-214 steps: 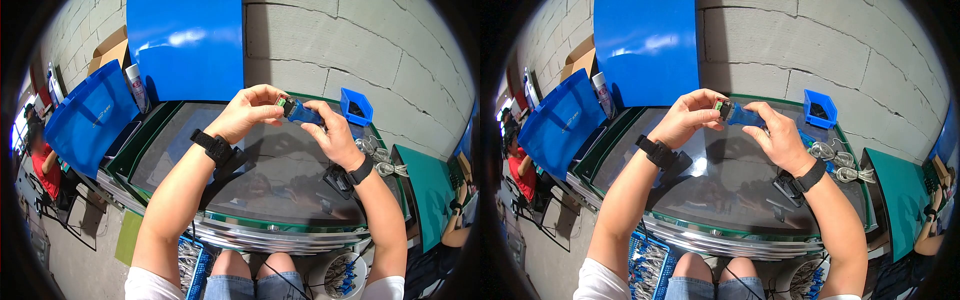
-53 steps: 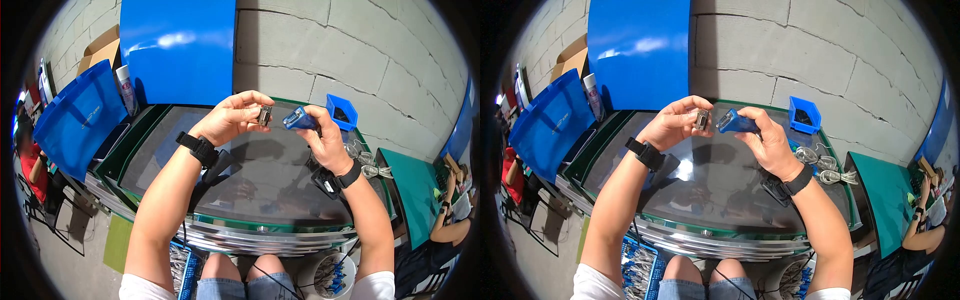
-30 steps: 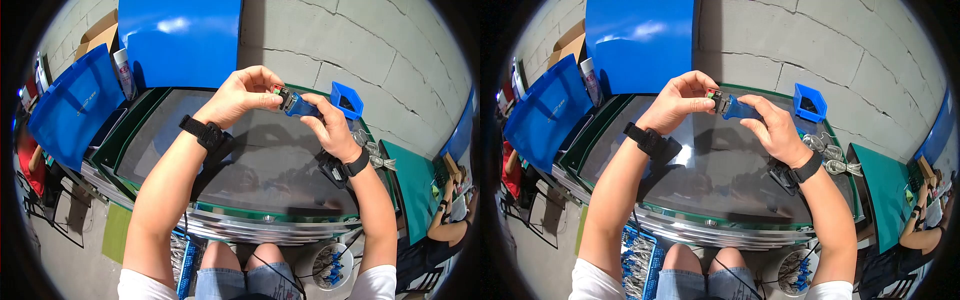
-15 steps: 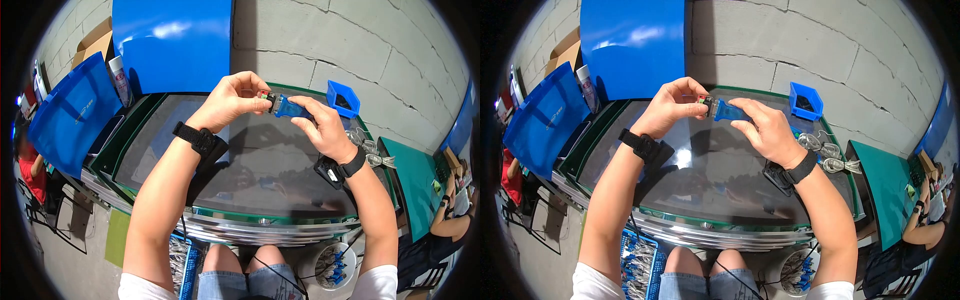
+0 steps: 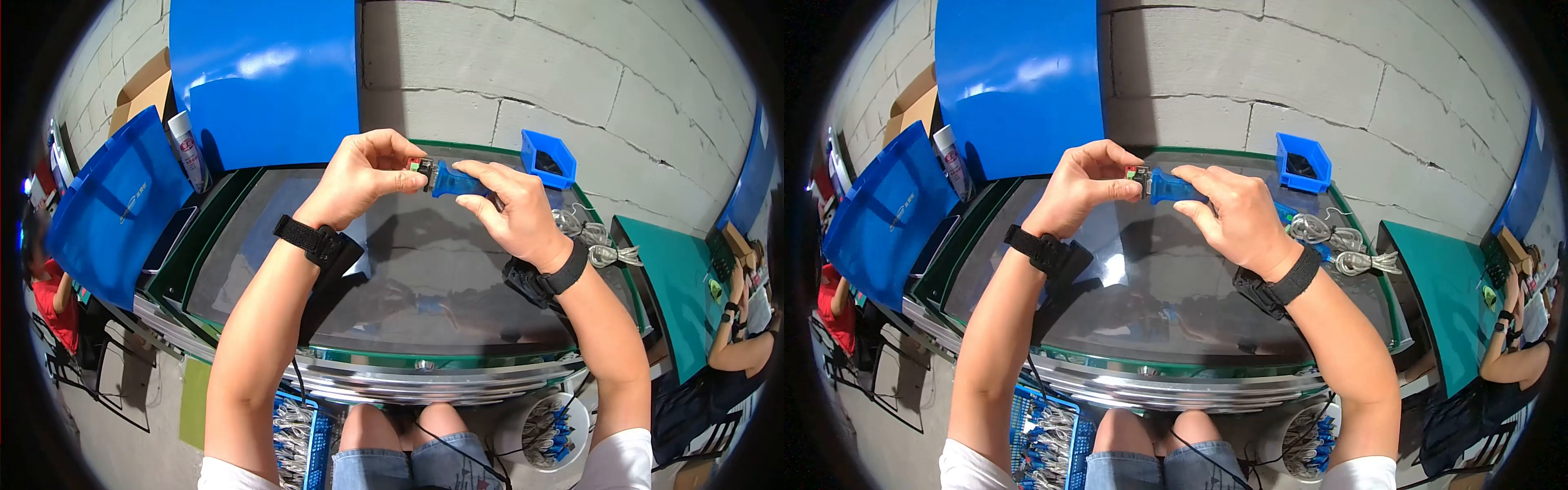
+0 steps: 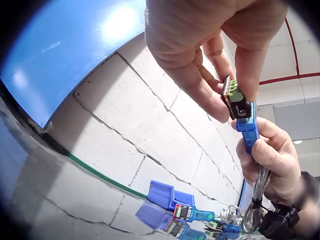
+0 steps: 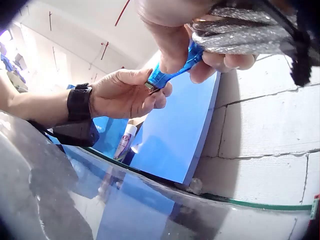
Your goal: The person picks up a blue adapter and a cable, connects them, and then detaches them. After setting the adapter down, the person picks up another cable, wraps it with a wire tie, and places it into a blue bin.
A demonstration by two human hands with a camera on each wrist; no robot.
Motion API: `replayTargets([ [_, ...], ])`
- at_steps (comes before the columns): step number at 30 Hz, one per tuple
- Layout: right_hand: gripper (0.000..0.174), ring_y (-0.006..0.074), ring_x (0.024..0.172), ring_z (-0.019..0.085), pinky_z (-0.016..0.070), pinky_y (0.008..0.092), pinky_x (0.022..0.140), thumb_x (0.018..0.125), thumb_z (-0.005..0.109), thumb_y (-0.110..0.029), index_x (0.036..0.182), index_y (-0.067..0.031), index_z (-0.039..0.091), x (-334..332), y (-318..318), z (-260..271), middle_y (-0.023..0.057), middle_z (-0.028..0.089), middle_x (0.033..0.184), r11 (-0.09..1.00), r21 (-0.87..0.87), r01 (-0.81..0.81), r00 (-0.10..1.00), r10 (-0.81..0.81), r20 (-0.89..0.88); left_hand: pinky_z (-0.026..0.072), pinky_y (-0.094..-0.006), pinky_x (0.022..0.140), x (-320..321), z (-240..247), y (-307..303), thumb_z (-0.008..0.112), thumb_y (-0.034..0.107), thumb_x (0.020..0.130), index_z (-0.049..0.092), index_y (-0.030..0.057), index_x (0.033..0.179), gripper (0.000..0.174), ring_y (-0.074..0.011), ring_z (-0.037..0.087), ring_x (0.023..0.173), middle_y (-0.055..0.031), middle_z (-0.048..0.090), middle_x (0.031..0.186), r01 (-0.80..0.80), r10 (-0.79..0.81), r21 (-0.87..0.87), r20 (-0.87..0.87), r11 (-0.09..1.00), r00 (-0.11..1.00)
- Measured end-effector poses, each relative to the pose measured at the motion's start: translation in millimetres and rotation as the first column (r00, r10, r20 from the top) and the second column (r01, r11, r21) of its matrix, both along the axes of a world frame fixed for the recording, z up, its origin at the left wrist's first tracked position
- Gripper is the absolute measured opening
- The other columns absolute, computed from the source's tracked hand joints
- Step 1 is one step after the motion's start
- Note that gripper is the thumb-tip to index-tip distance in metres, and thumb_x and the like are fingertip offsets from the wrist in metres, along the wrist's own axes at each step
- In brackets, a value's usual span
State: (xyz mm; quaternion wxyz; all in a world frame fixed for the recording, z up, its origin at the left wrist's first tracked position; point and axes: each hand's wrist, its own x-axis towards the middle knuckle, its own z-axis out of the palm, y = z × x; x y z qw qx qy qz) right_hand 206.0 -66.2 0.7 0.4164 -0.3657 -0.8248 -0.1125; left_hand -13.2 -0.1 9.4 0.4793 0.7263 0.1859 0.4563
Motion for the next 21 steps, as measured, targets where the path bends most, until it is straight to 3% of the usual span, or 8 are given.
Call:
replayTargets([
  [7,0.031,0.0292,0.069,0.061,0.049,0.0345,0.062,0.078,0.068,-0.014,0.107,-0.0048,0.06,-6.3,-1.0,-0.4,0.0141,0.064,0.089,0.998,-0.033,-0.053,0.995,0.05,-0.09,0.0512,-0.0267,0.074,3.2,0.3,-4.7,0.078,0.008,0.07,0.061,0.0021,0.096,0.031,-0.0133,0.063,0.078,-0.0055,0.064,0.086,0.016,-0.017,0.023,0.041,1.0,0.999],
  [8,0.031,0.0292,0.07,0.061,0.0495,0.0343,0.062,0.078,0.068,-0.014,0.107,-0.0047,0.059,-8.1,-1.3,0.1,0.0143,0.064,0.092,0.996,-0.057,-0.072,0.992,0.066,-0.104,0.0511,-0.0267,0.074,7.3,-2.9,-5.0,0.078,0.009,0.071,0.061,0.0027,0.097,0.032,-0.0131,0.063,0.079,-0.005,0.063,0.087,0.043,-0.044,0.092,0.012,0.995,0.999],
  [9,0.033,0.0295,0.07,0.062,0.0503,0.0343,0.063,0.077,0.069,-0.014,0.107,-0.0044,0.059,-9.5,3.5,-4.0,0.015,0.064,0.098,0.993,0.025,-0.115,0.991,0.117,-0.064,0.0509,-0.0268,0.074,9.9,-5.7,-5.8,0.078,0.011,0.072,0.06,0.0032,0.098,0.033,-0.013,0.063,0.079,-0.0045,0.062,0.088,0.07,-0.068,0.157,-0.02,0.985,0.997],
  [11,0.039,0.0295,0.074,0.062,0.0509,0.0345,0.066,0.076,0.07,-0.014,0.111,-0.0048,0.056,-9.8,-0.5,-2.9,0.0144,0.063,0.1,0.988,-0.116,-0.102,0.993,0.094,-0.072,0.0505,-0.0269,0.074,8.7,-4.1,-9.4,0.076,0.012,0.073,0.061,0.0038,0.099,0.031,-0.0128,0.062,0.079,-0.0029,0.061,0.087,0.057,-0.05,0.129,-0.056,0.99,0.997],
  [14,0.049,0.0265,0.078,0.062,0.0493,0.0339,0.068,0.073,0.073,-0.014,0.115,-0.0056,0.05,-4.0,1.8,0.0,0.0128,0.061,0.094,0.988,-0.141,-0.059,0.994,0.044,-0.104,0.0531,-0.0264,0.071,3.7,-2.7,-4.5,0.074,0.013,0.077,0.06,0.0019,0.099,0.028,-0.012,0.062,0.077,-0.003,0.061,0.086,0.002,0.004,-0.065,0.09,0.998,0.996],
  [15,0.044,0.0258,0.076,0.061,0.0489,0.0331,0.067,0.072,0.073,-0.011,0.111,-0.004,0.052,-1.9,6.6,-4.1,0.0133,0.061,0.092,0.993,-0.085,-0.086,0.987,0.073,-0.144,0.0544,-0.0264,0.07,1.9,-1.0,-2.7,0.073,0.015,0.078,0.06,0.0014,0.098,0.028,-0.0129,0.063,0.076,-0.0045,0.061,0.085,-0.017,0.028,-0.094,0.119,0.995,0.993],
  [18,0.033,0.0252,0.075,0.061,0.0486,0.0321,0.066,0.075,0.069,-0.008,0.105,-0.0018,0.055,-1.0,6.7,-3.0,0.0136,0.062,0.086,0.979,-0.157,-0.13,0.983,0.106,-0.15,0.0546,-0.0266,0.069,0.9,-0.5,-0.2,0.071,0.018,0.08,0.059,0.0023,0.098,0.026,-0.014,0.063,0.073,-0.0052,0.061,0.085,-0.024,0.042,-0.145,0.118,0.989,0.992],
  [21,0.022,0.0192,0.073,0.062,0.0476,0.0293,0.065,0.078,0.063,-0.006,0.098,0.0,0.058,-2.3,2.0,-1.0,0.0105,0.062,0.079,0.938,-0.312,-0.152,0.968,0.077,-0.24,0.0545,-0.0263,0.067,1.6,-3.8,2.3,0.068,0.02,0.083,0.059,0.0027,0.099,0.025,-0.0147,0.063,0.072,-0.0056,0.061,0.084,-0.014,0.043,-0.208,0.14,0.978,0.989],
])
